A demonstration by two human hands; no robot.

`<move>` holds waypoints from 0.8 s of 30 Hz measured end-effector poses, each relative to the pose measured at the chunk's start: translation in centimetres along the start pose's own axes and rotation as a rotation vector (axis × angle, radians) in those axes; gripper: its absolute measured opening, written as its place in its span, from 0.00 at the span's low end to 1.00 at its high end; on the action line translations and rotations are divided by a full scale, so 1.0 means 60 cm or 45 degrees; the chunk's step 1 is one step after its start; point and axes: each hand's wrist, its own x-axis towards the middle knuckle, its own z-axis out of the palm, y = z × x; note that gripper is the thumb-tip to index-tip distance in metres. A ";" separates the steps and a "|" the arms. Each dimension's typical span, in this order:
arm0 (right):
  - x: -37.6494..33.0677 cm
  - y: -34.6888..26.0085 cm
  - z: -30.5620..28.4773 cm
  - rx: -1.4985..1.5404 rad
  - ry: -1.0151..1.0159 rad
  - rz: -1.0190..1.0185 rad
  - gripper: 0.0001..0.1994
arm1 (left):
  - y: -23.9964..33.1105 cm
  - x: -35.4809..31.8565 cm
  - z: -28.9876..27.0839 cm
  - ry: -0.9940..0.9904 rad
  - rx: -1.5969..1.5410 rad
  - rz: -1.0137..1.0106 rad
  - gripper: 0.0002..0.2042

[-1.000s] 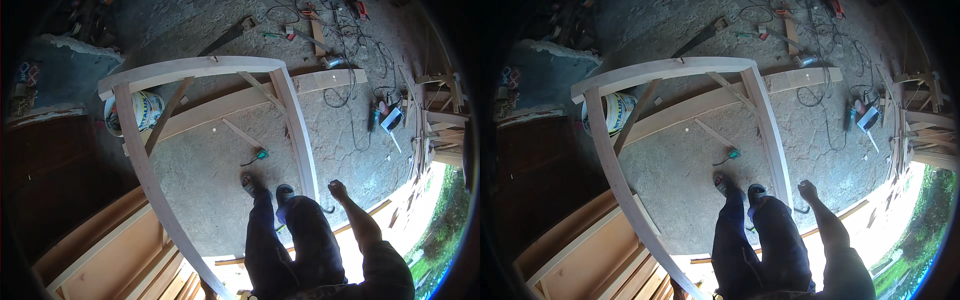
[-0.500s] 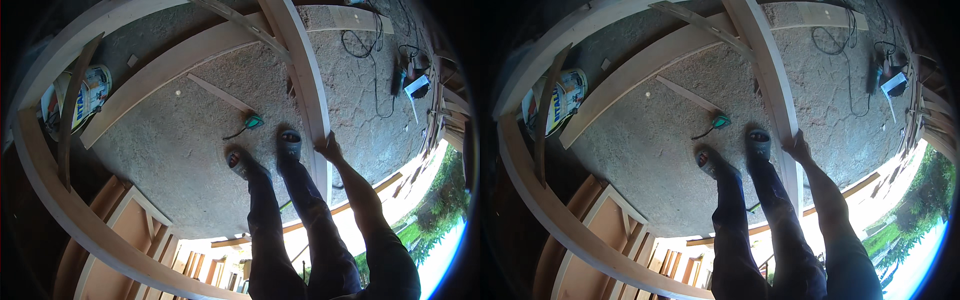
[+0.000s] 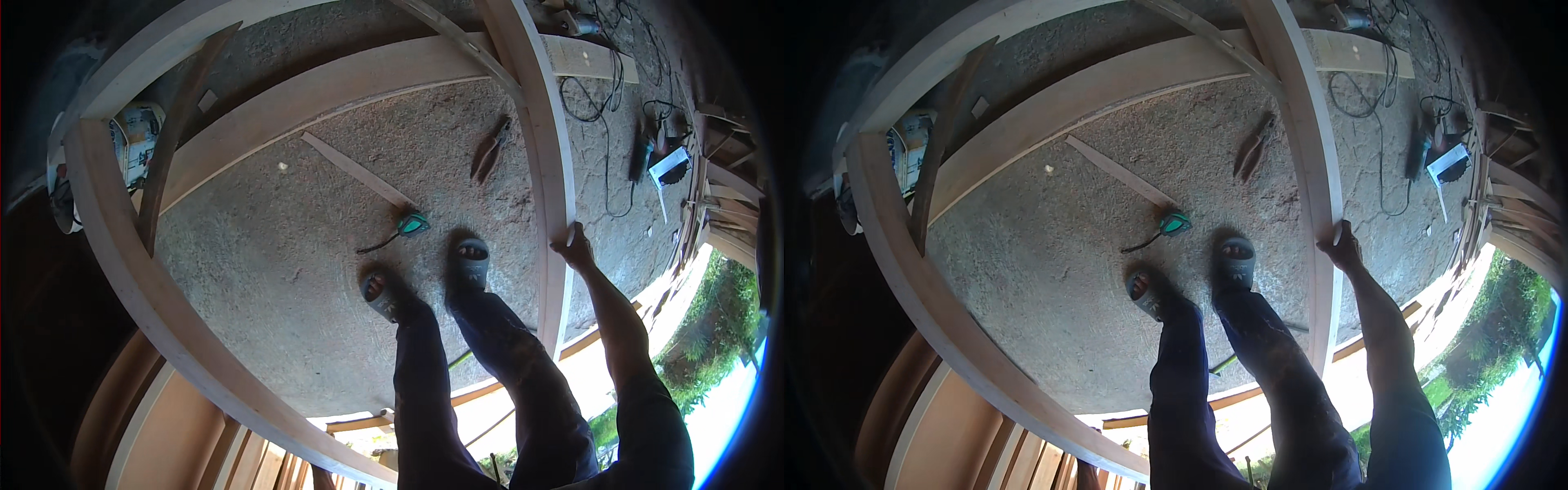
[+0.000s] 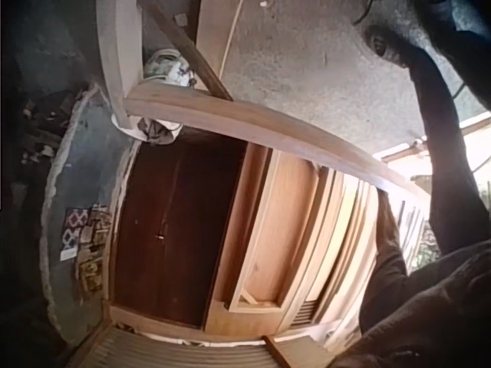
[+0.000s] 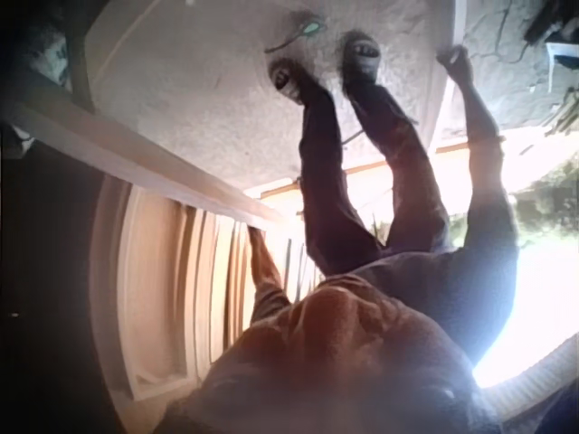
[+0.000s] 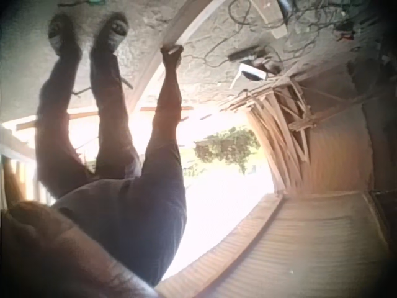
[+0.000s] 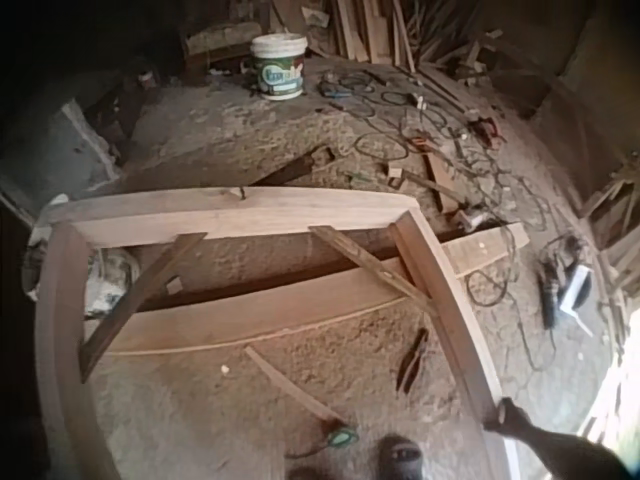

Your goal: The person assembles a wooden frame by positioning planks, marking measurements with a pencil and square, sawing a plank to length, and using a nail gun to fasten the joints. The frame is adjusted and aligned during the process.

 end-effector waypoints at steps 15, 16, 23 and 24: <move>0.086 0.038 -0.056 -0.176 0.282 -0.089 0.40 | -0.047 0.113 0.306 0.019 -0.266 0.011 0.38; 0.091 0.046 -0.052 -0.234 0.337 -0.126 0.39 | -0.044 0.129 0.316 0.017 -0.272 0.014 0.38; 0.212 0.255 0.045 -0.066 0.590 -0.333 0.57 | 0.046 0.312 0.359 -0.163 -0.064 0.112 0.38; 0.227 0.260 0.061 0.360 0.553 -0.363 0.62 | 0.064 0.348 0.365 -0.265 -0.128 0.152 0.38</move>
